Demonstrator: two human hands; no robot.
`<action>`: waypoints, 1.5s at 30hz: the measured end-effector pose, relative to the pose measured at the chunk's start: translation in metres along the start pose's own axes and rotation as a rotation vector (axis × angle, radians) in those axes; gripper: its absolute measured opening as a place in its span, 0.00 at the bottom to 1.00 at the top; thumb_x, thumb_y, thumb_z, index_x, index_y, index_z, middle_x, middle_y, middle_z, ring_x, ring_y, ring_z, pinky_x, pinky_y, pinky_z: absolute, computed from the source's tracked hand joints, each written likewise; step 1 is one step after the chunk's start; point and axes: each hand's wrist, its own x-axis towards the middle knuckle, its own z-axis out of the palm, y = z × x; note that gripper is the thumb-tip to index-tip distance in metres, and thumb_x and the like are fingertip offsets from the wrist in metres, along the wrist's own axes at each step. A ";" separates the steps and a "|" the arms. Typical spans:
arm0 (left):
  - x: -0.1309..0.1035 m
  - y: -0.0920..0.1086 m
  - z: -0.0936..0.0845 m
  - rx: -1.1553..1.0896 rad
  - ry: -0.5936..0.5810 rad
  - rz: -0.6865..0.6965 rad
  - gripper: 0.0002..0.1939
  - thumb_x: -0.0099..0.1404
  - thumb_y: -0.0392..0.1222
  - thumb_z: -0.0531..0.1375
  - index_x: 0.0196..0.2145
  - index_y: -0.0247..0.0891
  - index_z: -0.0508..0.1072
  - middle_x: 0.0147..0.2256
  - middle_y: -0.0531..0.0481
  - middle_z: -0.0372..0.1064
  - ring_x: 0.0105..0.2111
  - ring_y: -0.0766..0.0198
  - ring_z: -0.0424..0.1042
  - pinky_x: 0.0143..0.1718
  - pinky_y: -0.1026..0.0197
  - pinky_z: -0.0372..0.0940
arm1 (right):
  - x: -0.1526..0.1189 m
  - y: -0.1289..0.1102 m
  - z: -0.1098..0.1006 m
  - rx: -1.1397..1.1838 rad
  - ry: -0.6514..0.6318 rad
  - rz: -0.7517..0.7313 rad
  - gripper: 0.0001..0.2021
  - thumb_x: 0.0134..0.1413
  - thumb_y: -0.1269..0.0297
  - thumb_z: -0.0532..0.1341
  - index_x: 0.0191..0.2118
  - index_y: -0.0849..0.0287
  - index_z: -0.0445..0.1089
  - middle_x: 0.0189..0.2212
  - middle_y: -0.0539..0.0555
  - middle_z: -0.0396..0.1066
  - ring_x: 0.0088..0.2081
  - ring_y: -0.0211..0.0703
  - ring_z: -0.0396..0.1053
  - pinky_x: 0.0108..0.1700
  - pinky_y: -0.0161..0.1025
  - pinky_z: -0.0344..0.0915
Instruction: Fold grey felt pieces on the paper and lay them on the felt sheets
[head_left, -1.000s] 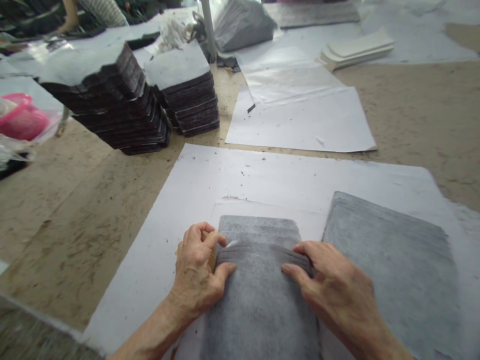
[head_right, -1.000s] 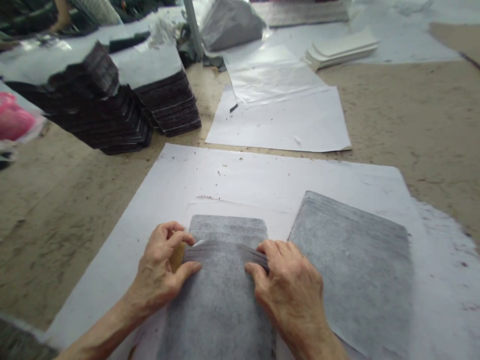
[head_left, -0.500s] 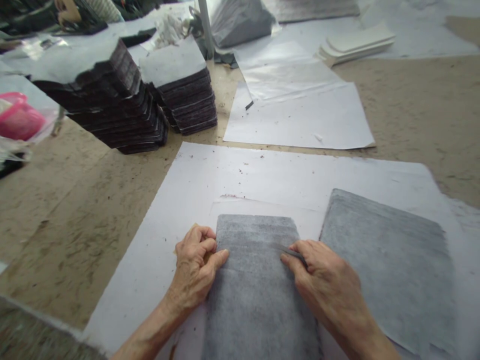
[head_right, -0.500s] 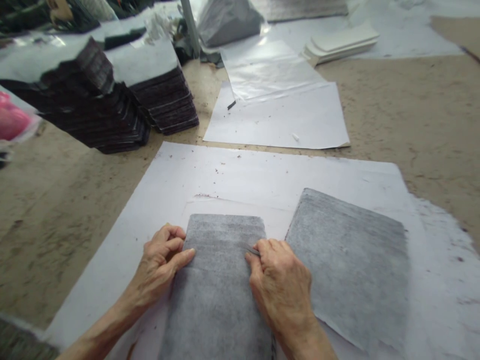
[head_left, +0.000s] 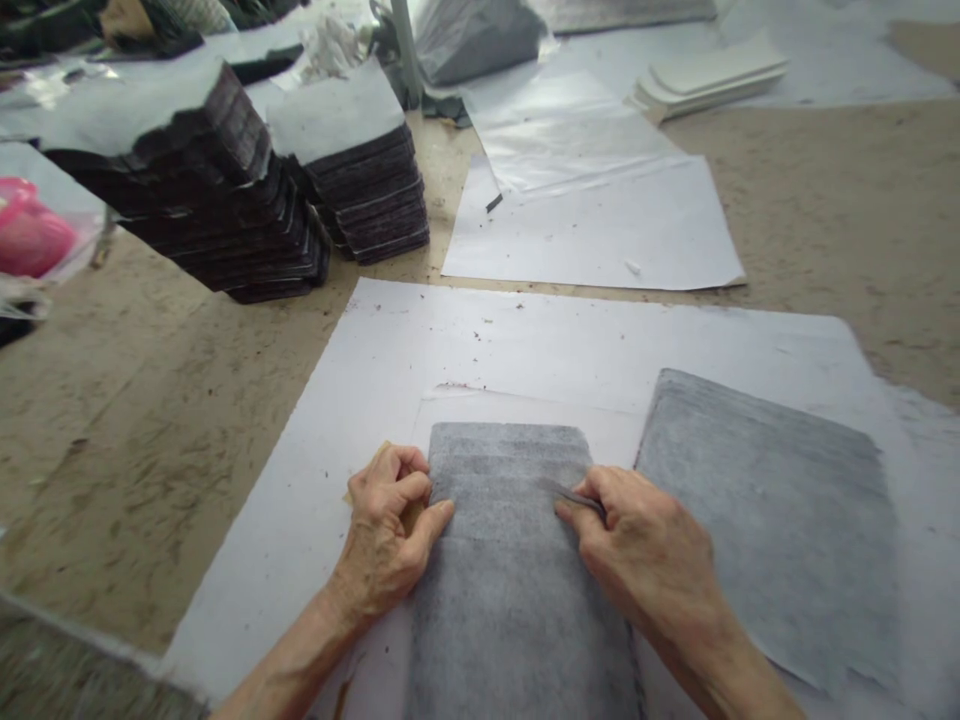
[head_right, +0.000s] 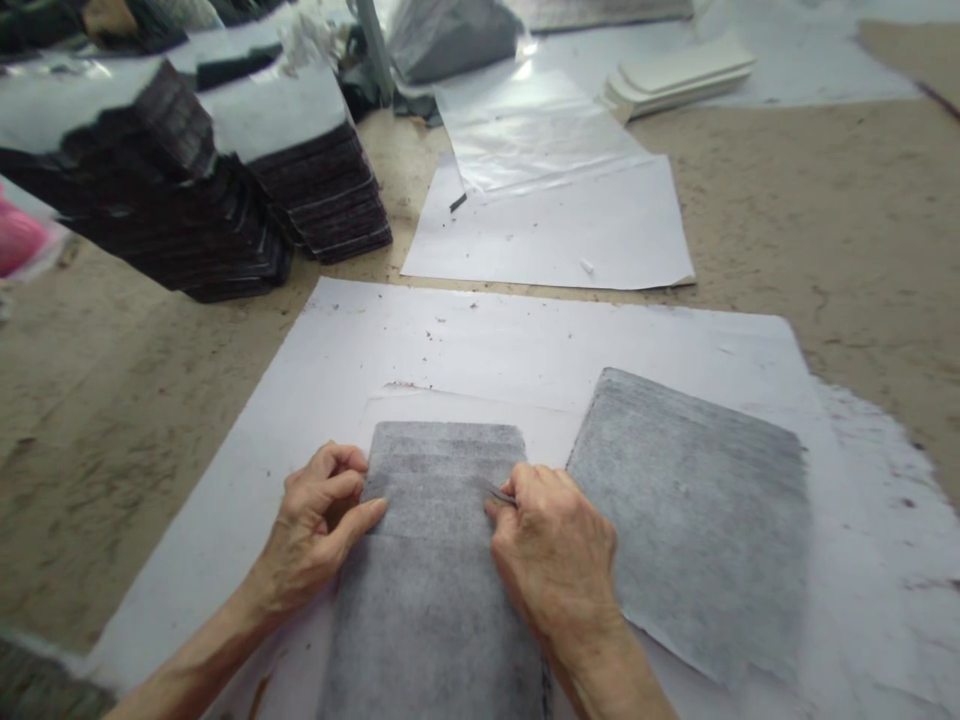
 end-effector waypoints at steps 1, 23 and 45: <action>-0.001 0.000 0.001 0.021 0.008 0.015 0.13 0.57 0.38 0.57 0.19 0.38 0.58 0.34 0.51 0.59 0.36 0.62 0.62 0.39 0.56 0.56 | -0.001 0.000 0.001 -0.008 0.023 -0.021 0.07 0.40 0.68 0.64 0.20 0.57 0.65 0.20 0.47 0.67 0.24 0.40 0.64 0.24 0.35 0.53; -0.003 0.012 -0.008 0.278 -0.147 0.029 0.13 0.50 0.45 0.65 0.26 0.38 0.65 0.32 0.51 0.62 0.36 0.57 0.62 0.37 0.53 0.52 | -0.015 0.010 -0.010 -0.070 0.105 -0.236 0.13 0.31 0.66 0.70 0.24 0.56 0.65 0.24 0.48 0.65 0.31 0.46 0.65 0.29 0.37 0.57; -0.002 0.005 -0.008 -0.085 -0.184 -0.151 0.14 0.53 0.39 0.57 0.16 0.36 0.56 0.25 0.56 0.56 0.31 0.65 0.59 0.42 0.52 0.45 | -0.023 0.005 -0.009 0.159 -0.084 0.114 0.14 0.41 0.55 0.51 0.14 0.57 0.56 0.16 0.49 0.62 0.23 0.41 0.62 0.24 0.36 0.51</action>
